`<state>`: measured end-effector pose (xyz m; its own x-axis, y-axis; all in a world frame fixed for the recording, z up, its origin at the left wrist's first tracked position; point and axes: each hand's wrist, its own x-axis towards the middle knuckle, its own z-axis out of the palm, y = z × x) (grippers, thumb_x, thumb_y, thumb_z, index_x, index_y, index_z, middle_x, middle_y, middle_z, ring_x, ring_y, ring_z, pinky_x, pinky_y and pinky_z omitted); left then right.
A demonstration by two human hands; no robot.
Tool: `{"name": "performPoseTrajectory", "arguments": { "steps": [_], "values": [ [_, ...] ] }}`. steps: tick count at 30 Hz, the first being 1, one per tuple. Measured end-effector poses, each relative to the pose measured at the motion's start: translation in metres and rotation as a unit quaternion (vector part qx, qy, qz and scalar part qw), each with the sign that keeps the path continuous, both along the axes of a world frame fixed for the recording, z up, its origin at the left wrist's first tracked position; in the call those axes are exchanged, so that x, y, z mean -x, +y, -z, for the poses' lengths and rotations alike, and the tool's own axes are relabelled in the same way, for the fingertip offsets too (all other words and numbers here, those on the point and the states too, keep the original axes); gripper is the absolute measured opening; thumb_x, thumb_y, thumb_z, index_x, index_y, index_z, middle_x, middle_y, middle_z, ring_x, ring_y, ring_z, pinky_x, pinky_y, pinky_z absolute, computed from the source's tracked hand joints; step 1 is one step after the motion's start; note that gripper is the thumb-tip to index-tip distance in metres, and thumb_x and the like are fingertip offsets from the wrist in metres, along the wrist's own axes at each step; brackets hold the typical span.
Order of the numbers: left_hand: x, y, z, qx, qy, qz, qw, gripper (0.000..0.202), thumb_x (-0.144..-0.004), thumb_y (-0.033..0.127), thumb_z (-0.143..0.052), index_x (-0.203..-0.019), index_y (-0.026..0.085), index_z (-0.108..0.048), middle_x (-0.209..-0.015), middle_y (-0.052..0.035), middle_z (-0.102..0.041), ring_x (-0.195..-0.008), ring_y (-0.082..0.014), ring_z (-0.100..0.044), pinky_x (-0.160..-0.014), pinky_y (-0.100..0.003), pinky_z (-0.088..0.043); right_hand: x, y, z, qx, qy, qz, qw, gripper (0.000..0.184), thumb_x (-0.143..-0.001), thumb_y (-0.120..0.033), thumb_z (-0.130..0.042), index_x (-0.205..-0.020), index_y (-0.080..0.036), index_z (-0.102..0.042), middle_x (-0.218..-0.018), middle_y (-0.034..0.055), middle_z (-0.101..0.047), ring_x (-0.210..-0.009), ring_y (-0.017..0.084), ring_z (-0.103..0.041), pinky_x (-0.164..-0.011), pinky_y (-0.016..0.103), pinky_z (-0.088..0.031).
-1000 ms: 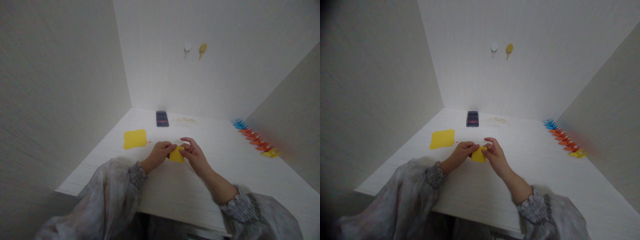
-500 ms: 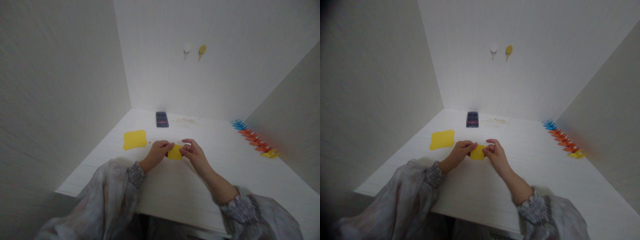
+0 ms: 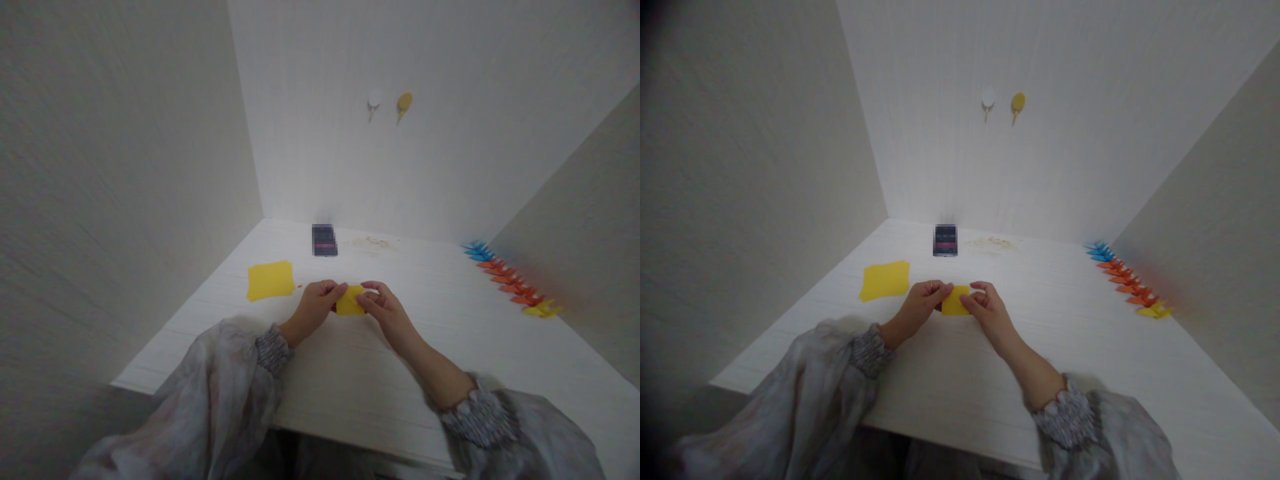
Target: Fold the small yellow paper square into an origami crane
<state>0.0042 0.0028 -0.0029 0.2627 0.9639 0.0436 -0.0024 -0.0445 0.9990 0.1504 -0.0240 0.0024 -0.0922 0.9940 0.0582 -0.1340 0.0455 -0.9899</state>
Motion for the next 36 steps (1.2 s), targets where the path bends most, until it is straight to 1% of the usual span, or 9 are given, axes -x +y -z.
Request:
{"name": "performPoseTrajectory", "arguments": {
  "steps": [3, 6, 11, 15, 18, 24, 32, 34, 36],
  "values": [
    [-0.001, 0.000, 0.002, -0.013, 0.004, -0.003, 1.000, 0.039, -0.066, 0.051, -0.050, -0.060, 0.013, -0.052, -0.054, 0.0011, -0.050, -0.050, -0.0085, -0.047, -0.050, -0.021, -0.042, 0.000, 0.001, 0.003, 0.011, -0.038, -0.019, 0.999, 0.023, -0.063, -0.035, -0.063, -0.071, -0.017, -0.054, -0.065, 0.0005, -0.058, -0.061, 0.014, -0.053, -0.058, 0.028, -0.041],
    [-0.002, 0.000, 0.001, -0.004, -0.010, 0.020, 1.000, 0.037, -0.067, 0.049, -0.051, -0.063, 0.012, -0.054, -0.057, 0.0001, -0.052, -0.053, -0.0090, -0.049, -0.053, -0.022, -0.043, -0.003, 0.002, 0.004, 0.007, -0.045, -0.013, 0.999, 0.020, -0.063, -0.034, -0.063, -0.064, -0.016, -0.057, -0.063, 0.0009, -0.058, -0.059, 0.014, -0.052, -0.057, 0.027, -0.039],
    [-0.002, -0.002, -0.004, 0.029, -0.038, 0.054, 0.997, 0.029, -0.064, 0.040, -0.058, -0.069, 0.012, -0.057, -0.063, -0.0016, -0.058, -0.057, -0.0094, -0.053, -0.055, -0.022, -0.044, -0.006, 0.002, 0.006, 0.034, -0.013, -0.028, 0.999, 0.016, -0.062, -0.030, -0.064, -0.064, -0.015, -0.061, -0.061, 0.0009, -0.059, -0.057, 0.013, -0.052, -0.056, 0.026, -0.038],
    [0.000, -0.001, -0.001, 0.040, -0.002, 0.064, 0.997, 0.024, -0.060, 0.034, -0.063, -0.067, 0.011, -0.058, -0.059, -0.0011, -0.058, -0.053, -0.0083, -0.053, -0.050, -0.019, -0.042, -0.006, 0.003, 0.008, 0.057, -0.007, -0.050, 0.997, 0.015, -0.060, -0.029, -0.065, -0.064, -0.014, -0.062, -0.061, 0.0017, -0.060, -0.057, 0.014, -0.053, -0.056, 0.027, -0.038],
    [0.001, 0.001, 0.000, 0.066, 0.006, 0.065, 0.996, 0.023, -0.060, 0.033, -0.063, -0.065, 0.011, -0.059, -0.058, -0.0018, -0.060, -0.051, -0.0088, -0.054, -0.050, -0.020, -0.044, -0.006, 0.002, 0.007, 0.058, -0.007, -0.038, 0.998, 0.014, -0.060, -0.028, -0.063, -0.062, -0.014, -0.062, -0.058, 0.0013, -0.059, -0.054, 0.013, -0.051, -0.054, 0.026, -0.038],
    [0.003, 0.001, -0.005, 0.133, -0.046, 0.099, 0.985, 0.021, -0.062, 0.029, -0.063, -0.072, 0.010, -0.060, -0.062, -0.0029, -0.062, -0.054, -0.0102, -0.058, -0.056, -0.023, -0.048, -0.008, 0.001, 0.004, 0.034, -0.005, -0.008, 0.999, 0.009, -0.063, -0.026, -0.060, -0.058, -0.018, -0.061, -0.056, -0.0010, -0.057, -0.054, 0.012, -0.048, -0.055, 0.025, -0.036],
    [0.006, 0.000, -0.005, 0.157, -0.124, 0.184, 0.962, 0.023, -0.067, 0.026, -0.058, -0.084, 0.011, -0.060, -0.073, -0.0070, -0.065, -0.062, -0.0123, -0.061, -0.065, -0.028, -0.049, -0.013, 0.005, 0.004, 0.011, 0.003, 0.025, 1.000, 0.014, -0.066, -0.029, -0.059, -0.058, -0.018, -0.059, -0.057, -0.0019, -0.056, -0.054, 0.012, -0.047, -0.056, 0.025, -0.035],
    [0.006, -0.001, -0.008, 0.159, -0.137, 0.197, 0.958, 0.024, -0.067, 0.025, -0.058, -0.085, 0.011, -0.060, -0.076, -0.0080, -0.065, -0.065, -0.0138, -0.061, -0.066, -0.028, -0.049, -0.016, 0.005, 0.004, 0.016, 0.009, 0.018, 1.000, 0.013, -0.066, -0.028, -0.059, -0.058, -0.017, -0.059, -0.056, -0.0017, -0.056, -0.053, 0.011, -0.046, -0.055, 0.024, -0.034],
    [0.006, -0.003, -0.010, 0.150, -0.131, 0.209, 0.958, 0.026, -0.070, 0.030, -0.055, -0.085, 0.010, -0.060, -0.077, -0.0093, -0.065, -0.066, -0.0149, -0.062, -0.063, -0.027, -0.048, -0.017, 0.006, 0.004, 0.027, 0.010, 0.004, 1.000, 0.013, -0.065, -0.027, -0.060, -0.058, -0.017, -0.058, -0.056, -0.0014, -0.056, -0.052, 0.011, -0.046, -0.053, 0.024, -0.034]
  ]
}}
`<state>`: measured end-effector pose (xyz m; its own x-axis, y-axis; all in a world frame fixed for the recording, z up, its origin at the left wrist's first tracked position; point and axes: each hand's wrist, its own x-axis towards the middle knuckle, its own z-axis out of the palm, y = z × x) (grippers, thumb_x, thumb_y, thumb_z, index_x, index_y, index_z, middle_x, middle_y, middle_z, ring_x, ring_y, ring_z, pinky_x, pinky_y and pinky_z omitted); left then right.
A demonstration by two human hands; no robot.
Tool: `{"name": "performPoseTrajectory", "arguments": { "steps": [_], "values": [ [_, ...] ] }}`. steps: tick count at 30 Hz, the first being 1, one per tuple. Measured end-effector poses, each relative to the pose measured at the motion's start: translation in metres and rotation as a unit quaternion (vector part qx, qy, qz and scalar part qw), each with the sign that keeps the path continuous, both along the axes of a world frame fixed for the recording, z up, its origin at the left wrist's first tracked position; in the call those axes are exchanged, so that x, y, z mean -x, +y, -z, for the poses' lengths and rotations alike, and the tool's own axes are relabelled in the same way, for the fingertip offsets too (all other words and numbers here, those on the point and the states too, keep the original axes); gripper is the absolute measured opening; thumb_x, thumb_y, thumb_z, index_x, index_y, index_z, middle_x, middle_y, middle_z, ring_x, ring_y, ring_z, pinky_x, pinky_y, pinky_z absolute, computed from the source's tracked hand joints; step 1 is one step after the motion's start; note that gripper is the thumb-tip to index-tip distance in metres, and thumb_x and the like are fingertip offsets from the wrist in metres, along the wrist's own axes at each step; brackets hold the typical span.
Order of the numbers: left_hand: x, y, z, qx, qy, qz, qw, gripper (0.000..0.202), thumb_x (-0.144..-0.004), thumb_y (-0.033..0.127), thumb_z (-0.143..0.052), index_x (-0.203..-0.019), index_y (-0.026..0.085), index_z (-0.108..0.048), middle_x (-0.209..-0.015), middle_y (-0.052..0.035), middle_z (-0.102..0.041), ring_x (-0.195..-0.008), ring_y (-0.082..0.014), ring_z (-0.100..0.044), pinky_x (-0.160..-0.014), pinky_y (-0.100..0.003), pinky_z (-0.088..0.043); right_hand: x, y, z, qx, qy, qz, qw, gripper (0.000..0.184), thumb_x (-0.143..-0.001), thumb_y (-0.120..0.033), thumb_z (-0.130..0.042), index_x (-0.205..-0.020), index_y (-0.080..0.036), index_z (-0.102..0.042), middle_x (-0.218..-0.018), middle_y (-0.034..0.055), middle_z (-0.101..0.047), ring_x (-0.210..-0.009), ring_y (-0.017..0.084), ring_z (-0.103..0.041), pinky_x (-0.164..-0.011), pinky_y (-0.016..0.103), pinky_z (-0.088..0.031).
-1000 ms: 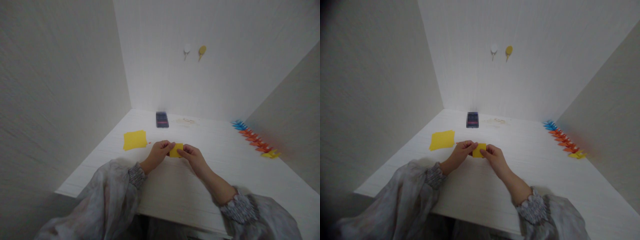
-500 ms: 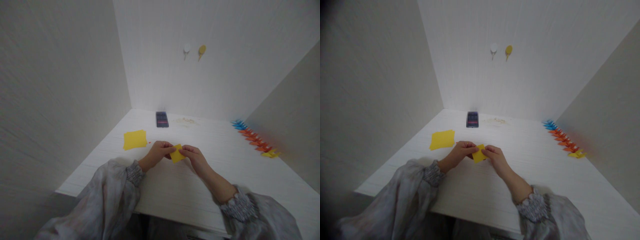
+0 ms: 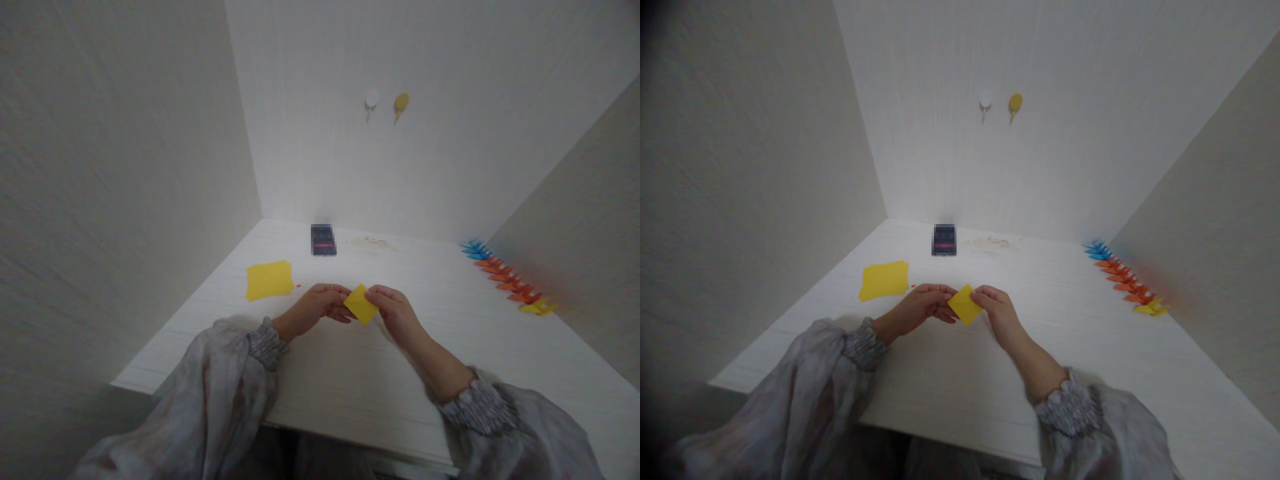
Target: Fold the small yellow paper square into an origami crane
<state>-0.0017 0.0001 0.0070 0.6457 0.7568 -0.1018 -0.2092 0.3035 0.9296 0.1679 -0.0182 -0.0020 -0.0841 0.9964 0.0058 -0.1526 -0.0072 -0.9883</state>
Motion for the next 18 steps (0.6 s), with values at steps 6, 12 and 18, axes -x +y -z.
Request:
{"name": "performPoseTrajectory", "arguments": {
  "steps": [6, 12, 18],
  "values": [
    [-0.0005, -0.0017, 0.0016, -0.045, 0.095, 0.008, 0.994, 0.038, -0.070, 0.044, -0.052, -0.084, 0.010, -0.059, -0.072, -0.0077, -0.064, -0.054, -0.0125, -0.060, -0.051, -0.022, -0.046, 0.0003, -0.0005, 0.0032, 0.017, -0.018, -0.055, 0.998, 0.015, -0.065, -0.028, -0.061, -0.059, -0.015, -0.056, -0.055, -0.0013, -0.055, -0.051, 0.010, -0.046, -0.051, 0.023, -0.033],
    [-0.0018, -0.0035, 0.0032, -0.040, 0.111, 0.034, 0.992, 0.030, -0.062, 0.034, -0.063, -0.078, 0.010, -0.061, -0.072, -0.0055, -0.063, -0.053, -0.0105, -0.059, -0.054, -0.022, -0.047, 0.0030, -0.0019, 0.0041, 0.001, -0.069, -0.065, 0.995, 0.019, -0.067, -0.031, -0.059, -0.058, -0.016, -0.051, -0.054, -0.0029, -0.049, -0.049, 0.009, -0.043, -0.048, 0.023, -0.032],
    [0.0000, 0.0004, 0.0029, 0.020, 0.048, -0.047, 0.998, 0.025, -0.065, 0.030, -0.062, -0.080, 0.009, -0.060, -0.072, -0.0065, -0.064, -0.053, -0.0103, -0.059, -0.052, -0.019, -0.047, -0.0022, -0.0059, -0.0034, -0.240, -0.160, 0.003, 0.957, 0.025, -0.073, -0.026, -0.056, -0.097, -0.024, -0.052, -0.081, 0.0011, -0.046, -0.072, 0.013, -0.046, -0.067, 0.028, -0.041]
  ]
}}
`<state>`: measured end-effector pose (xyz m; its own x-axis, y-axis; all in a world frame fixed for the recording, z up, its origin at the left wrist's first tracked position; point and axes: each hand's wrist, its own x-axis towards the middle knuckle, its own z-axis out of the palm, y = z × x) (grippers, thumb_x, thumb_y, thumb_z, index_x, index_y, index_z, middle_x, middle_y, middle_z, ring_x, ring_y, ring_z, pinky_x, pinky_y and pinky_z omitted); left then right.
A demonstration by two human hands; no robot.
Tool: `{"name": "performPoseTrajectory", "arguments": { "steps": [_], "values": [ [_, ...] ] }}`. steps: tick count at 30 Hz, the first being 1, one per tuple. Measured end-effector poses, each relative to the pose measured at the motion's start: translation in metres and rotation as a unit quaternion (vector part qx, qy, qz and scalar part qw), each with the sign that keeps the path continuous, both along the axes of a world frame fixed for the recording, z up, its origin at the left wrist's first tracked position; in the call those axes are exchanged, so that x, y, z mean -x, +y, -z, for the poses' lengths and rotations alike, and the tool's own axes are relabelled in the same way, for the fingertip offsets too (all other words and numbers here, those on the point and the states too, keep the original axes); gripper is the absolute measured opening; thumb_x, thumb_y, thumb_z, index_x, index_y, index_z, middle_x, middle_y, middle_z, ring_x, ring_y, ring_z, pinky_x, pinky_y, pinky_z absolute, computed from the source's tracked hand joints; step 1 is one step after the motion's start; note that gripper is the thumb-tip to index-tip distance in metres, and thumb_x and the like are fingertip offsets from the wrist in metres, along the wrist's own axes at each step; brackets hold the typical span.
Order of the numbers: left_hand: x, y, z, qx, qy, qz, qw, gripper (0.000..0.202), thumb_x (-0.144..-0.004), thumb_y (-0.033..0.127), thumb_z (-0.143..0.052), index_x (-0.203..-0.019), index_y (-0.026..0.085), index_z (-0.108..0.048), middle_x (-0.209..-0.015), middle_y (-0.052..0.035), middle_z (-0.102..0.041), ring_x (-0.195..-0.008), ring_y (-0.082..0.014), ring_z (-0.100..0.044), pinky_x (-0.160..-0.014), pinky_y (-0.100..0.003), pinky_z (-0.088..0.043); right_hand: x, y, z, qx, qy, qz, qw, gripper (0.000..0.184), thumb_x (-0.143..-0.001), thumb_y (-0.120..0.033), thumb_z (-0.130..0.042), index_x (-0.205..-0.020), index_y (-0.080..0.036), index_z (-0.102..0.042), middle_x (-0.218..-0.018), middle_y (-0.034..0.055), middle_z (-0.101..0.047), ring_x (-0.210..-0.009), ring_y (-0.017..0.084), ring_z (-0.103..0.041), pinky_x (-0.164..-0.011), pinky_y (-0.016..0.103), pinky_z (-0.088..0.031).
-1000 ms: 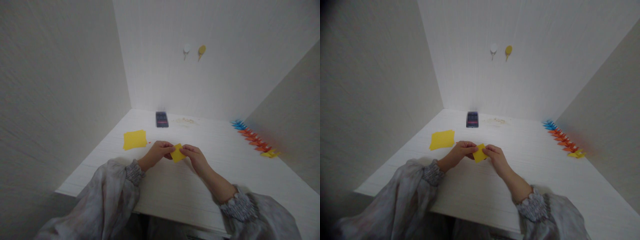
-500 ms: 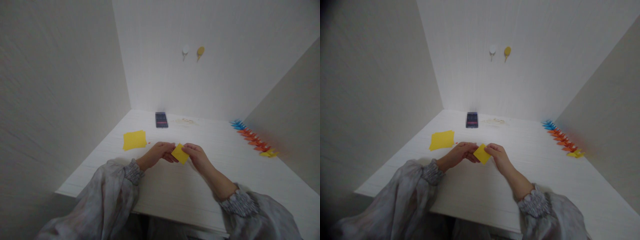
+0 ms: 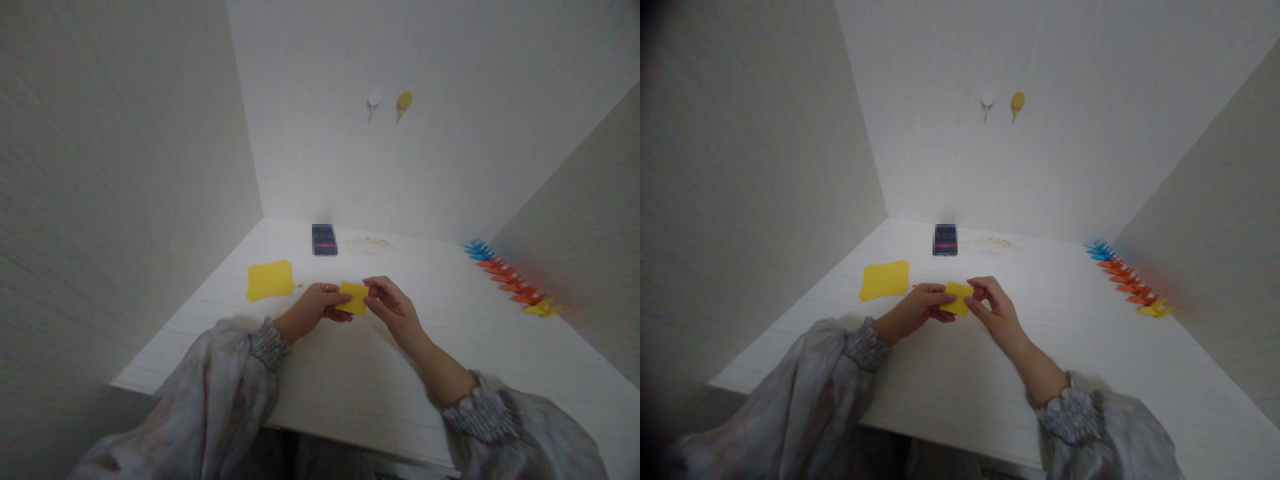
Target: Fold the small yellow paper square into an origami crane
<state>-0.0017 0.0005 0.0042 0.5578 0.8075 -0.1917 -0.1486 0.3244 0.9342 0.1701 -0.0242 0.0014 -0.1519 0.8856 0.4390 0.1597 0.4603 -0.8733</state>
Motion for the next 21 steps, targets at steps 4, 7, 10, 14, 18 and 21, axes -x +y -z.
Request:
{"name": "performPoseTrajectory", "arguments": {
  "steps": [4, 7, 10, 14, 18, 21],
  "values": [
    [0.0015, 0.0021, -0.0010, 0.017, -0.032, -0.001, 0.999, 0.019, -0.068, 0.024, -0.058, -0.079, 0.008, -0.060, -0.072, -0.0078, -0.063, -0.052, -0.0103, -0.059, -0.049, -0.018, -0.045, -0.0020, -0.0024, -0.0047, -0.087, -0.093, -0.042, 0.991, 0.033, -0.066, -0.022, -0.064, -0.097, -0.026, -0.054, -0.099, 0.0050, -0.041, -0.086, 0.017, -0.046, -0.075, 0.031, -0.043],
    [0.0014, 0.0023, -0.0015, 0.017, -0.037, -0.004, 0.999, 0.017, -0.068, 0.022, -0.057, -0.079, 0.008, -0.059, -0.073, -0.0075, -0.063, -0.052, -0.0101, -0.059, -0.048, -0.017, -0.046, -0.0020, -0.0029, -0.0048, -0.098, -0.117, -0.054, 0.987, 0.032, -0.065, -0.022, -0.064, -0.095, -0.026, -0.055, -0.100, 0.0055, -0.040, -0.090, 0.018, -0.045, -0.075, 0.032, -0.045],
    [0.0012, 0.0022, -0.0014, 0.014, -0.039, -0.012, 0.999, 0.017, -0.067, 0.022, -0.058, -0.078, 0.009, -0.059, -0.072, -0.0064, -0.062, -0.051, -0.0099, -0.058, -0.047, -0.017, -0.046, -0.0029, -0.0020, -0.0033, -0.096, -0.123, -0.059, 0.986, 0.030, -0.064, -0.022, -0.065, -0.093, -0.025, -0.055, -0.101, 0.0057, -0.040, -0.091, 0.018, -0.046, -0.077, 0.033, -0.045],
    [0.0010, 0.0022, -0.0018, 0.012, -0.029, -0.015, 0.999, 0.015, -0.066, 0.021, -0.059, -0.075, 0.009, -0.058, -0.069, -0.0051, -0.061, -0.050, -0.0100, -0.058, -0.047, -0.017, -0.046, -0.0052, 0.0004, -0.0015, -0.085, -0.109, -0.055, 0.989, 0.024, -0.065, -0.022, -0.064, -0.087, -0.025, -0.057, -0.100, 0.0056, -0.042, -0.096, 0.020, -0.045, -0.081, 0.036, -0.043],
    [0.0003, 0.0020, -0.0025, 0.010, -0.020, -0.020, 1.000, 0.015, -0.065, 0.021, -0.060, -0.073, 0.009, -0.058, -0.070, -0.0054, -0.061, -0.050, -0.0094, -0.058, -0.048, -0.018, -0.047, -0.0062, 0.0018, -0.0010, -0.054, -0.097, -0.063, 0.992, 0.019, -0.065, -0.022, -0.065, -0.083, -0.024, -0.059, -0.099, 0.0051, -0.044, -0.093, 0.019, -0.047, -0.081, 0.036, -0.042],
    [-0.0005, 0.0017, -0.0022, 0.005, -0.009, -0.030, 0.999, 0.014, -0.063, 0.021, -0.061, -0.069, 0.009, -0.057, -0.068, -0.0047, -0.060, -0.050, -0.0095, -0.057, -0.049, -0.020, -0.048, -0.0053, 0.0023, -0.0006, -0.041, -0.088, -0.059, 0.993, 0.009, -0.067, -0.023, -0.063, -0.075, -0.023, -0.061, -0.095, 0.0046, -0.046, -0.093, 0.019, -0.047, -0.080, 0.035, -0.042]
  ]
}}
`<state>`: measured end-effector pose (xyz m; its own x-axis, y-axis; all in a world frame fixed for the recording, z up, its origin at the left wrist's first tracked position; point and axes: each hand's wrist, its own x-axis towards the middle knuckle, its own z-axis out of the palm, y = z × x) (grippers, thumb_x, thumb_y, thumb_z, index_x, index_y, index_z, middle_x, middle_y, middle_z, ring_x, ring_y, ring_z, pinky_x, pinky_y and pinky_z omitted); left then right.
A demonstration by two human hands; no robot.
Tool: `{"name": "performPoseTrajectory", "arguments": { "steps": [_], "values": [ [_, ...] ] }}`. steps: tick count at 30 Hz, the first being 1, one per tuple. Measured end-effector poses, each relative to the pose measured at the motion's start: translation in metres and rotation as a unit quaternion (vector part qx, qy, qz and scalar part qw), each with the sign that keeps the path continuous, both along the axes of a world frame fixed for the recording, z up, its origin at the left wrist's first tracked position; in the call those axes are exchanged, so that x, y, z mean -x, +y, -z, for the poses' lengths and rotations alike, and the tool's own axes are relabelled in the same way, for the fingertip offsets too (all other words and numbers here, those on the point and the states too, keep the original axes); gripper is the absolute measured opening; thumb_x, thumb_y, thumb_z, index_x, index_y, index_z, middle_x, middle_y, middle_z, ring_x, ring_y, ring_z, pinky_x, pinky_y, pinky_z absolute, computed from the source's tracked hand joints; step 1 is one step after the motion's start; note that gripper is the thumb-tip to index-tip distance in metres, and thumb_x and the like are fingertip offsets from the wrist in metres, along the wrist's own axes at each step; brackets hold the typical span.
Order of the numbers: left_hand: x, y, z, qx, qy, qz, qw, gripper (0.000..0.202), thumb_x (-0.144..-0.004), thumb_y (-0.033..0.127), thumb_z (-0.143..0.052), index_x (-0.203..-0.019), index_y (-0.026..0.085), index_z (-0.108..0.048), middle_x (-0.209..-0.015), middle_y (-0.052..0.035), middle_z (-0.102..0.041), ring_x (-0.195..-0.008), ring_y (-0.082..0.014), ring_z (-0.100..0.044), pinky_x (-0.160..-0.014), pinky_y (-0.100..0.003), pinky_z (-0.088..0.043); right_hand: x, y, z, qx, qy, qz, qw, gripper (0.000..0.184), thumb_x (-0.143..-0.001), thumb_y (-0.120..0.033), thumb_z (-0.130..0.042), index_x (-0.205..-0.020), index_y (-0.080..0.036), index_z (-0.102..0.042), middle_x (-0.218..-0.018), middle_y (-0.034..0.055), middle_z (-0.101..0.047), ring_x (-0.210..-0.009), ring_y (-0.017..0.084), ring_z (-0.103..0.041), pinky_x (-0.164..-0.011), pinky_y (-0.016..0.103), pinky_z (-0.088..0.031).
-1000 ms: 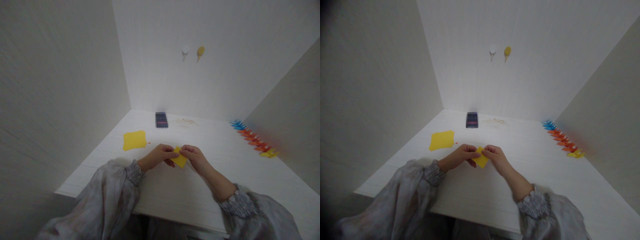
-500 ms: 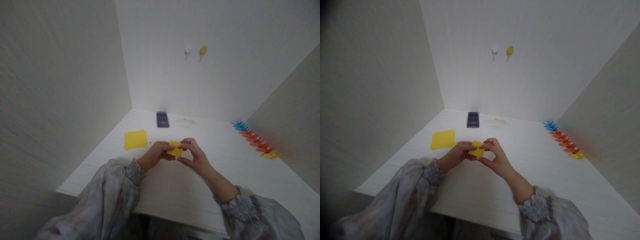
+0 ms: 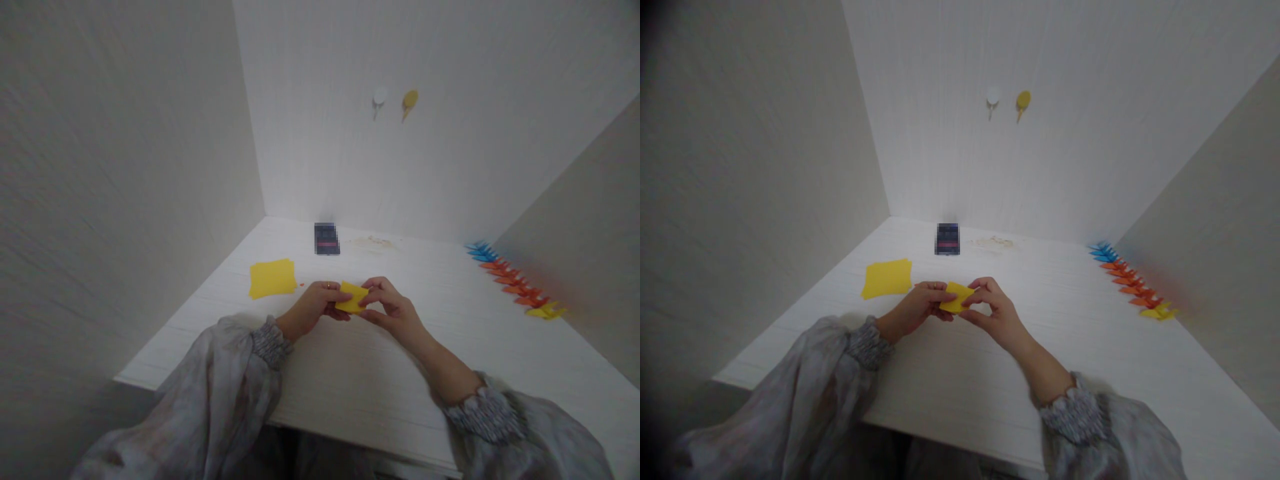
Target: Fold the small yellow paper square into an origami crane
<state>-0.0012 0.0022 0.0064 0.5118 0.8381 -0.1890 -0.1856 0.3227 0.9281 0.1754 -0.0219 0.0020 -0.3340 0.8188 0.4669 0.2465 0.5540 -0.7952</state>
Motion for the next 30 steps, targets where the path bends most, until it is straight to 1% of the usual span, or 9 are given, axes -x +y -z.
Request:
{"name": "performPoseTrajectory", "arguments": {
  "steps": [2, 6, 9, 13, 16, 19, 23, 26, 30],
  "values": [
    [0.000, 0.000, 0.001, -0.004, 0.011, 0.001, 1.000, 0.016, -0.063, 0.022, -0.062, -0.070, 0.009, -0.057, -0.069, -0.0048, -0.060, -0.051, -0.0098, -0.057, -0.050, -0.021, -0.049, 0.001, 0.000, 0.001, 0.005, 0.010, 0.009, 1.000, 0.002, -0.070, -0.024, -0.061, -0.072, -0.023, -0.061, -0.093, 0.0042, -0.046, -0.091, 0.018, -0.048, -0.079, 0.034, -0.042],
    [-0.001, -0.002, 0.003, -0.018, 0.007, 0.019, 1.000, 0.020, -0.064, 0.025, -0.062, -0.076, 0.010, -0.059, -0.077, -0.0071, -0.062, -0.059, -0.0112, -0.059, -0.055, -0.022, -0.049, 0.003, 0.002, 0.003, 0.010, 0.021, 0.036, 0.999, 0.005, -0.074, -0.023, -0.056, -0.072, -0.023, -0.060, -0.091, 0.0036, -0.048, -0.087, 0.016, -0.049, -0.076, 0.032, -0.042],
    [0.000, -0.002, 0.004, -0.031, 0.004, 0.031, 0.999, 0.024, -0.065, 0.028, -0.062, -0.081, 0.010, -0.060, -0.080, -0.0080, -0.063, -0.059, -0.0110, -0.060, -0.057, -0.023, -0.049, 0.003, 0.002, 0.002, 0.009, 0.033, 0.046, 0.998, 0.006, -0.076, -0.023, -0.053, -0.072, -0.022, -0.058, -0.090, 0.0034, -0.048, -0.085, 0.016, -0.049, -0.074, 0.030, -0.042],
    [0.000, -0.002, 0.004, -0.032, 0.004, 0.021, 0.999, 0.026, -0.065, 0.029, -0.062, -0.082, 0.010, -0.060, -0.077, -0.0075, -0.063, -0.054, -0.0102, -0.060, -0.056, -0.021, -0.048, 0.004, 0.000, 0.001, -0.004, 0.030, 0.035, 0.999, 0.006, -0.076, -0.023, -0.052, -0.073, -0.021, -0.056, -0.095, 0.0046, -0.046, -0.090, 0.017, -0.047, -0.074, 0.030, -0.042],
    [-0.001, -0.002, 0.003, -0.026, 0.001, 0.022, 0.999, 0.026, -0.065, 0.029, -0.062, -0.083, 0.010, -0.060, -0.076, -0.0070, -0.063, -0.054, -0.0104, -0.060, -0.055, -0.021, -0.048, 0.005, -0.002, 0.001, -0.017, 0.015, 0.046, 0.999, 0.008, -0.079, -0.023, -0.048, -0.074, -0.021, -0.054, -0.097, 0.0056, -0.044, -0.091, 0.017, -0.047, -0.074, 0.031, -0.042],
    [-0.002, -0.003, 0.002, -0.024, 0.005, 0.031, 0.999, 0.028, -0.064, 0.030, -0.063, -0.084, 0.011, -0.060, -0.079, -0.0065, -0.063, -0.056, -0.0106, -0.060, -0.056, -0.022, -0.048, 0.008, -0.002, 0.002, -0.023, 0.012, 0.068, 0.997, 0.011, -0.080, -0.023, -0.044, -0.073, -0.020, -0.051, -0.094, 0.0061, -0.044, -0.088, 0.017, -0.046, -0.071, 0.031, -0.042],
    [-0.003, -0.004, 0.001, -0.034, 0.012, 0.042, 0.998, 0.031, -0.063, 0.033, -0.063, -0.083, 0.010, -0.060, -0.081, -0.0067, -0.062, -0.057, -0.0103, -0.060, -0.058, -0.023, -0.047, 0.011, -0.002, 0.002, -0.033, 0.013, 0.093, 0.995, 0.009, -0.080, -0.023, -0.045, -0.073, -0.020, -0.050, -0.089, 0.0053, -0.045, -0.080, 0.016, -0.047, -0.064, 0.028, -0.042],
    [-0.003, -0.006, 0.000, -0.041, 0.019, 0.050, 0.998, 0.032, -0.063, 0.036, -0.063, -0.083, 0.010, -0.059, -0.078, -0.0063, -0.062, -0.058, -0.0108, -0.060, -0.058, -0.022, -0.046, 0.012, -0.002, 0.002, -0.041, 0.020, 0.112, 0.993, 0.009, -0.079, -0.022, -0.046, -0.071, -0.020, -0.049, -0.087, 0.0049, -0.045, -0.076, 0.015, -0.046, -0.061, 0.028, -0.041],
    [-0.003, -0.006, 0.000, -0.045, 0.015, 0.058, 0.997, 0.032, -0.064, 0.037, -0.062, -0.082, 0.010, -0.059, -0.072, -0.0055, -0.062, -0.060, -0.0119, -0.061, -0.059, -0.022, -0.046, 0.012, -0.002, 0.002, -0.045, 0.030, 0.116, 0.992, 0.008, -0.078, -0.021, -0.047, -0.071, -0.020, -0.049, -0.087, 0.0046, -0.045, -0.077, 0.015, -0.046, -0.061, 0.027, -0.041]
  ]
}}
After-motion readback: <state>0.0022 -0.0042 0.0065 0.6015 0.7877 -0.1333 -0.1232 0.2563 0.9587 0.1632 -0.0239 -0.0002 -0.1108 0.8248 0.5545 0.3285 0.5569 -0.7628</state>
